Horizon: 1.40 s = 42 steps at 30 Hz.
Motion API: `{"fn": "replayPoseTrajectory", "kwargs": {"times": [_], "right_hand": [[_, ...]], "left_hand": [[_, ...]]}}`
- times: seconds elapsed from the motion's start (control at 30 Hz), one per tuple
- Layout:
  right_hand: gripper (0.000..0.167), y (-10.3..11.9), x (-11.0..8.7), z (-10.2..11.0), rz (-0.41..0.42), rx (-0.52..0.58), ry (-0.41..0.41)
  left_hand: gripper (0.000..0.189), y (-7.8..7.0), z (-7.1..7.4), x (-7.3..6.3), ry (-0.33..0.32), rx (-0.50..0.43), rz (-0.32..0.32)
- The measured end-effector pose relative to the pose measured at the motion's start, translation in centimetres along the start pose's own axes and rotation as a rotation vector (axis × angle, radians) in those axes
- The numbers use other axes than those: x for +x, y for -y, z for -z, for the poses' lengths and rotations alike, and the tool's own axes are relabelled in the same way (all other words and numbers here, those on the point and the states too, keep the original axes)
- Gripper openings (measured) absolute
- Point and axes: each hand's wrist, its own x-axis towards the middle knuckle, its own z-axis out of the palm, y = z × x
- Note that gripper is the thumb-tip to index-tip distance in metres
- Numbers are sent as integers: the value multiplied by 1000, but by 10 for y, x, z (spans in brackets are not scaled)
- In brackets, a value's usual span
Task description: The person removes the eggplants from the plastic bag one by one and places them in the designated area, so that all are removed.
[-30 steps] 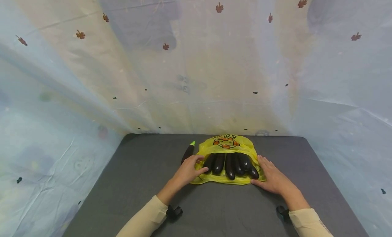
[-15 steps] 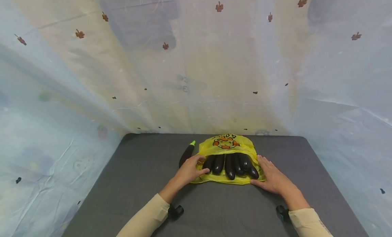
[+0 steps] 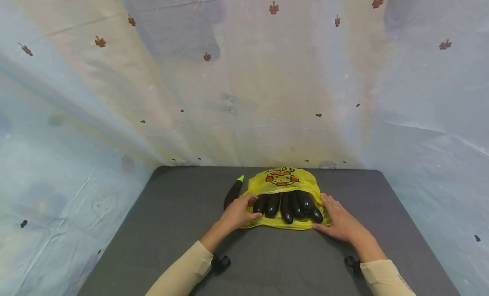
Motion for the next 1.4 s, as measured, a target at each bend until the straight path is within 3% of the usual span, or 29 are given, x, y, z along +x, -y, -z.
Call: {"fn": "replayPoseTrajectory", "kwargs": {"times": [0.73, 1.4], "right_hand": [[118, 2, 1, 1, -9, -16, 11], [117, 2, -3, 1, -11, -10, 2]], "left_hand": [[52, -5, 5, -9, -39, 16, -16], [47, 1, 14, -25, -53, -106, -40]]}}
